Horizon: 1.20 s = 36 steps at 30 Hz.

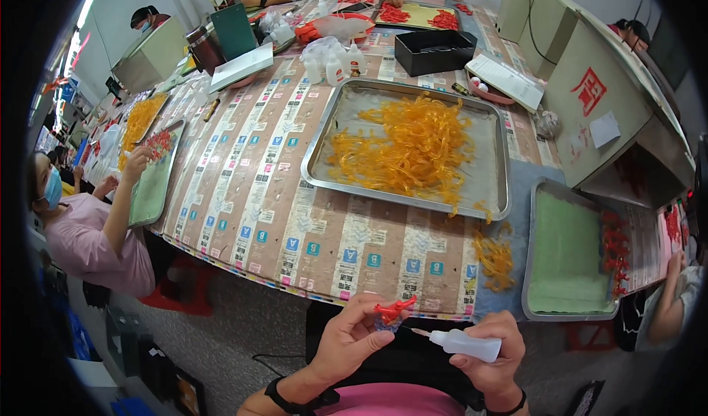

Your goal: Applying glue and assembling small red and blue plastic components into finished toy or decoration parts at a factory workstation.

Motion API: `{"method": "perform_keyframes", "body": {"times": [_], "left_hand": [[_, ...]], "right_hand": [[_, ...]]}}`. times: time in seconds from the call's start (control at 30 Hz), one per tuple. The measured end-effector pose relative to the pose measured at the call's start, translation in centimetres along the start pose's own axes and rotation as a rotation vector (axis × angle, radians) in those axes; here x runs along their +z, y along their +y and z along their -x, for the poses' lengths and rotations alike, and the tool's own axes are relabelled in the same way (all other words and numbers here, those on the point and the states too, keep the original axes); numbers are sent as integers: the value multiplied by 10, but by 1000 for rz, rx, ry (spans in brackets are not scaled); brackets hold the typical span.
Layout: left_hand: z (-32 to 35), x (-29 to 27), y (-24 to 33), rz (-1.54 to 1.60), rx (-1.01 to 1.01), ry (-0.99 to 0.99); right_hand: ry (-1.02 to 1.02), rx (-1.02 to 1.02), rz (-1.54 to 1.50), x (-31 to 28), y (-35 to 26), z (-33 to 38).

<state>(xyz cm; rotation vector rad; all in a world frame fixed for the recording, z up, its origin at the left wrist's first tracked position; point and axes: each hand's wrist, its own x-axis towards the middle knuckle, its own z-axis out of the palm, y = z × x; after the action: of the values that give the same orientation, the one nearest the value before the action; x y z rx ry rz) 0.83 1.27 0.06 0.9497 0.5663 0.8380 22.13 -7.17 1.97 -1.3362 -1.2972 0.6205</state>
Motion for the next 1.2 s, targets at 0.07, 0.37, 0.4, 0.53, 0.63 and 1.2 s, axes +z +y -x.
{"method": "perform_keyframes", "body": {"times": [0.07,0.37,0.4,0.53,0.63,1.2], "left_hand": [[0,0,0,4,-14,-1],[1,-3,-2,11,-25,16],[2,-3,-2,13,-19,25],[2,-4,0,11,-26,19],[2,-5,-1,7,-32,16],[3,-2,-1,24,-41,40]], "right_hand": [[10,-12,10,2,-3,-1],[42,4,90,6,-5,-2],[40,5,90,5,-5,-2],[10,-32,112,5,-4,-4],[12,-35,120,6,-3,-5],[14,-16,111,6,-4,-5]]}}
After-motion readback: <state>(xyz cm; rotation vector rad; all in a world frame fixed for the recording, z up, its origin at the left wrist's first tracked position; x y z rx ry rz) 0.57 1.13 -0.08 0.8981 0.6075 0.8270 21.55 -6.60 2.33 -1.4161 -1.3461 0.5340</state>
